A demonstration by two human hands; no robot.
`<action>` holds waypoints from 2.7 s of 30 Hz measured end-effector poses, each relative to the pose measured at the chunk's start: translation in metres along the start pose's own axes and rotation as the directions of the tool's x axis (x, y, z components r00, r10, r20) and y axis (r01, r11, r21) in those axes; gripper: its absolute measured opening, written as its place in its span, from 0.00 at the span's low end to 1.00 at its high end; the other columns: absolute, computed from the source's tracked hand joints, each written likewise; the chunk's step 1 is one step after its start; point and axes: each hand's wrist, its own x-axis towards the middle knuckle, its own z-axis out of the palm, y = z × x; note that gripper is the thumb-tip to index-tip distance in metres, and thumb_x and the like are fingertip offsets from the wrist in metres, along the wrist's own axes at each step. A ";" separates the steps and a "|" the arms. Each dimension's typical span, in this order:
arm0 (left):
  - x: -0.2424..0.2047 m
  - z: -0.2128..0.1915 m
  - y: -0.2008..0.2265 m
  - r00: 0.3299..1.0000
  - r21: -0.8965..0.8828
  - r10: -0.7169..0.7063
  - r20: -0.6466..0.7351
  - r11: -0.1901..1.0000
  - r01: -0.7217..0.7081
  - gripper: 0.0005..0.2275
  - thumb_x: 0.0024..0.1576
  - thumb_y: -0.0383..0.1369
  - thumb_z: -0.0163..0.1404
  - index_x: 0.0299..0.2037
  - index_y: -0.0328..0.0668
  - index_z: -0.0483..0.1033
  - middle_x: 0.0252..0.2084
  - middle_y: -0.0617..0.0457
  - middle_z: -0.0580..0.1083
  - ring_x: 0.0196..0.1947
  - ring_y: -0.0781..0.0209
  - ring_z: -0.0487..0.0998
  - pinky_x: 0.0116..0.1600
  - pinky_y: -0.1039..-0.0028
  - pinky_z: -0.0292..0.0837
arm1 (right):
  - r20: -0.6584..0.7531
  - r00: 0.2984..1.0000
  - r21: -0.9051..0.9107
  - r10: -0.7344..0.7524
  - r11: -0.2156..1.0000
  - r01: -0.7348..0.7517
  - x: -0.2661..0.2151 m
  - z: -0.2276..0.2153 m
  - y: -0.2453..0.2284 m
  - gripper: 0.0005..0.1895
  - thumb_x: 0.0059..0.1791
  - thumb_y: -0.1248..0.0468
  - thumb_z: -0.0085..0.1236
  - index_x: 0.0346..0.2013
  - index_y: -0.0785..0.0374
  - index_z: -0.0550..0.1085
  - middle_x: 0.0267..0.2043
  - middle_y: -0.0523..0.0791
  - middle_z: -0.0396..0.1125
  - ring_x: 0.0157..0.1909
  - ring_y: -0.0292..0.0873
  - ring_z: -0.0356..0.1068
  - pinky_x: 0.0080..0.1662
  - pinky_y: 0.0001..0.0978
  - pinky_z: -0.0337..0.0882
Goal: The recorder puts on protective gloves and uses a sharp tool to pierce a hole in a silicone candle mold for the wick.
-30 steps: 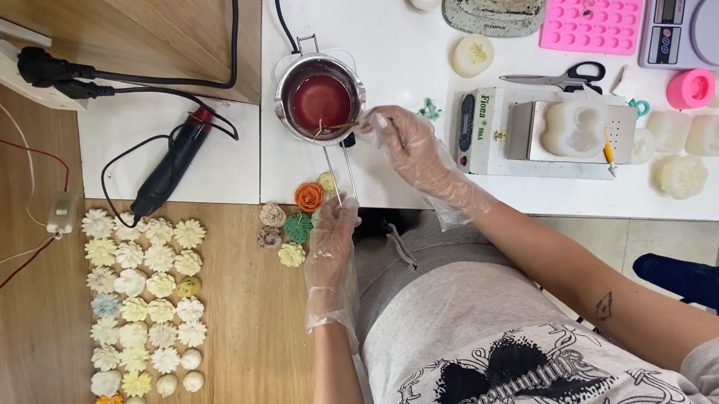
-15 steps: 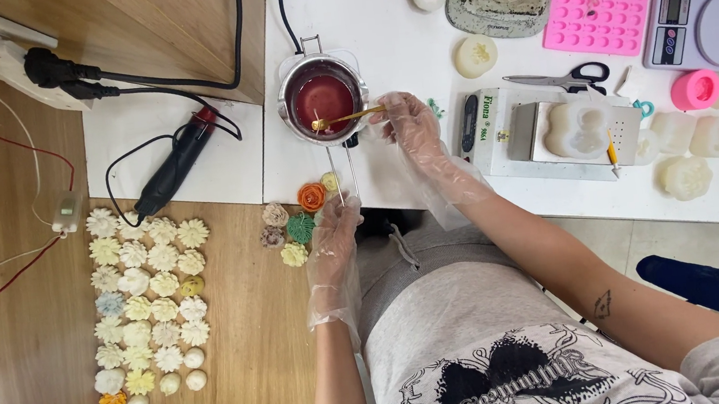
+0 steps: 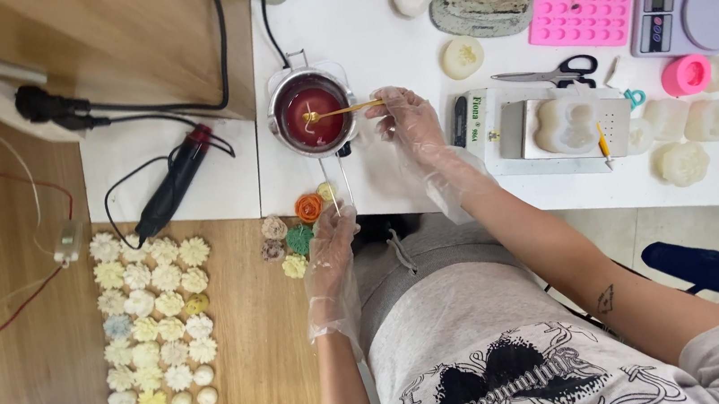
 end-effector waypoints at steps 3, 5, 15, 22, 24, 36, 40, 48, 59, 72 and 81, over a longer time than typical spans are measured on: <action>0.008 -0.008 -0.016 0.998 0.071 0.001 0.057 0.997 -0.005 0.30 0.58 0.52 0.48 0.63 0.36 0.68 0.54 0.44 0.76 0.51 0.57 0.79 0.56 0.68 0.72 | -0.018 0.997 0.162 0.072 0.984 -0.069 -0.012 -0.007 -0.034 0.18 0.53 0.50 0.58 0.45 0.63 0.75 0.34 0.43 0.75 0.28 0.32 0.66 0.33 0.24 0.69; 0.024 -0.012 -0.046 0.994 0.228 0.089 0.057 0.969 -0.100 0.28 0.61 0.48 0.47 0.66 0.35 0.66 0.56 0.41 0.75 0.54 0.53 0.77 0.58 0.66 0.69 | 0.046 0.988 0.302 0.144 0.941 -0.151 -0.017 -0.025 -0.063 0.14 0.53 0.55 0.58 0.44 0.62 0.75 0.33 0.43 0.74 0.27 0.32 0.65 0.32 0.23 0.68; 0.012 -0.015 -0.027 0.996 0.254 -0.087 0.028 0.964 0.077 0.29 0.60 0.45 0.47 0.69 0.40 0.62 0.58 0.41 0.72 0.56 0.52 0.75 0.60 0.65 0.67 | -0.378 0.918 0.287 -0.119 0.927 0.239 -0.017 -0.221 -0.201 0.07 0.59 0.64 0.52 0.40 0.65 0.72 0.33 0.45 0.72 0.30 0.33 0.69 0.33 0.19 0.71; 0.039 -0.030 -0.111 0.956 0.203 -0.287 -0.059 0.934 0.293 0.37 0.56 0.50 0.51 0.72 0.39 0.54 0.59 0.39 0.70 0.55 0.46 0.75 0.61 0.57 0.68 | -0.543 0.808 0.051 -0.230 0.951 0.305 0.043 -0.386 -0.139 0.08 0.57 0.63 0.48 0.42 0.65 0.73 0.34 0.46 0.74 0.24 0.34 0.62 0.27 0.26 0.63; 0.040 -0.034 -0.127 0.947 0.210 -0.307 -0.095 0.923 0.321 0.37 0.55 0.50 0.52 0.72 0.40 0.55 0.60 0.39 0.70 0.55 0.46 0.75 0.61 0.56 0.67 | -0.546 0.801 0.005 -0.246 0.955 0.297 0.060 -0.405 -0.109 0.11 0.57 0.62 0.45 0.44 0.65 0.74 0.35 0.46 0.75 0.25 0.34 0.63 0.28 0.25 0.65; 0.005 -0.003 -0.089 0.978 0.142 -0.176 -0.109 0.971 0.190 0.35 0.56 0.47 0.53 0.70 0.37 0.58 0.55 0.37 0.72 0.55 0.49 0.75 0.60 0.60 0.69 | -0.216 0.623 -0.916 -0.752 0.377 0.137 0.061 -0.351 -0.125 0.12 0.62 0.59 0.45 0.47 0.64 0.74 0.36 0.49 0.75 0.35 0.45 0.74 0.39 0.39 0.73; 0.000 0.002 -0.078 0.983 0.079 -0.149 -0.103 0.984 0.157 0.34 0.56 0.46 0.54 0.70 0.37 0.58 0.55 0.37 0.71 0.54 0.49 0.75 0.60 0.60 0.69 | -0.189 0.583 -0.967 -0.790 0.253 0.029 0.056 -0.350 -0.142 0.08 0.61 0.62 0.49 0.45 0.61 0.75 0.38 0.48 0.75 0.35 0.46 0.74 0.38 0.39 0.73; 0.011 0.020 -0.054 0.947 -0.026 -0.262 -0.186 0.965 0.261 0.34 0.57 0.51 0.48 0.71 0.45 0.57 0.60 0.46 0.72 0.53 0.53 0.78 0.59 0.60 0.68 | -0.416 0.875 0.077 -0.250 0.948 0.307 0.026 -0.320 -0.176 0.06 0.58 0.63 0.56 0.44 0.63 0.75 0.32 0.44 0.72 0.29 0.34 0.65 0.33 0.24 0.66; 0.004 0.033 0.004 0.981 -0.296 -0.187 -0.051 0.941 0.164 0.21 0.62 0.42 0.47 0.60 0.37 0.72 0.44 0.49 0.80 0.36 0.63 0.78 0.48 0.73 0.75 | 0.409 0.792 -0.554 -0.453 0.566 0.610 -0.017 -0.018 -0.086 0.16 0.60 0.56 0.45 0.47 0.60 0.78 0.40 0.46 0.77 0.36 0.38 0.77 0.35 0.30 0.81; 0.008 0.019 -0.014 0.999 -0.283 0.032 0.019 0.959 -0.025 0.21 0.61 0.44 0.49 0.57 0.36 0.73 0.39 0.51 0.79 0.32 0.66 0.74 0.43 0.76 0.72 | 0.432 0.840 -0.504 -0.327 0.685 0.526 0.004 0.048 -0.039 0.17 0.60 0.58 0.44 0.42 0.68 0.76 0.34 0.47 0.77 0.37 0.39 0.79 0.38 0.31 0.79; 0.002 0.006 0.003 0.999 -0.299 -0.010 0.052 0.954 0.025 0.20 0.61 0.44 0.51 0.55 0.36 0.75 0.39 0.53 0.79 0.32 0.67 0.72 0.42 0.78 0.69 | 0.442 0.789 -0.620 -0.427 0.490 0.613 -0.054 0.053 -0.119 0.15 0.61 0.61 0.47 0.36 0.68 0.75 0.30 0.48 0.73 0.31 0.41 0.73 0.36 0.34 0.75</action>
